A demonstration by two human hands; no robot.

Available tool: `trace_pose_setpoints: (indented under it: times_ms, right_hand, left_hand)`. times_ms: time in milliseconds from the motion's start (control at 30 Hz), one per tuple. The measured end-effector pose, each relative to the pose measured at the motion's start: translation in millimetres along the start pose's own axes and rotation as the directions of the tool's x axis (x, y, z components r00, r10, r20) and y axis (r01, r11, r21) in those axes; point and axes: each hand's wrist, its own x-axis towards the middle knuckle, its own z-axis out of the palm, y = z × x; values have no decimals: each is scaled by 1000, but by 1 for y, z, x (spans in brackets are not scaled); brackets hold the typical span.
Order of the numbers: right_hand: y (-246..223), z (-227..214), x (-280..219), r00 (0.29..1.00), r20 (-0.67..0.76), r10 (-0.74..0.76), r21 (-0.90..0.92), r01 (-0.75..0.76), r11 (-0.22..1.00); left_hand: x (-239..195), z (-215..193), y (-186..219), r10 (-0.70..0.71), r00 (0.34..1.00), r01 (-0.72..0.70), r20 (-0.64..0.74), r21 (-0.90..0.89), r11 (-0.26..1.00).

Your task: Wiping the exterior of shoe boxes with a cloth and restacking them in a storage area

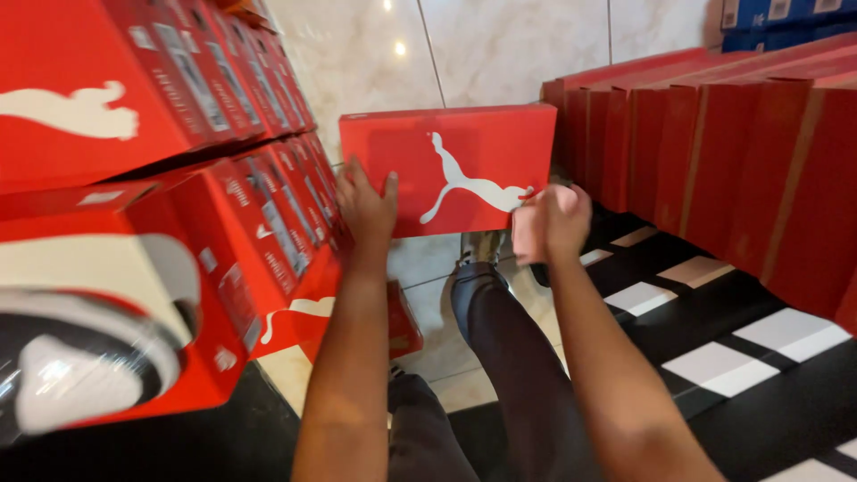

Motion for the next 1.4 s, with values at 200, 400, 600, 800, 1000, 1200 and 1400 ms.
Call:
trace_pose_setpoints:
  times_ms: [200, 400, 600, 800, 1000, 1200, 1400]
  right_hand:
    - [0, 51, 65, 917, 260, 301, -337, -206, 919]
    - [-29, 36, 90, 716, 606, 348, -15, -427, 904]
    - [-56, 20, 77, 728, 626, 280, -92, -288, 953]
    - [-97, -31, 38, 767, 576, 282, -70, -297, 952]
    - [-107, -103, -21, 889, 405, 216, -126, -180, 976]
    - [-114, -183, -89, 939, 334, -84, 338, -36, 940]
    - [-64, -224, -143, 955, 273, -119, 382, 6, 924]
  left_hand:
    - [21, 19, -20, -67, 993, 64, -96, -38, 997]
    - [25, 1, -23, -288, 884, 443, 367, -469, 764]
    - [19, -15, -10, -268, 891, 436, 368, -524, 732]
    - [-10, -55, -1, -332, 863, 478, 382, -404, 780]
    - [-67, -139, 33, -213, 928, 346, 306, -494, 798]
    - [-142, -220, 36, -51, 970, 190, 237, -611, 769]
    - [-252, -298, 2, 46, 996, 32, 74, -799, 601]
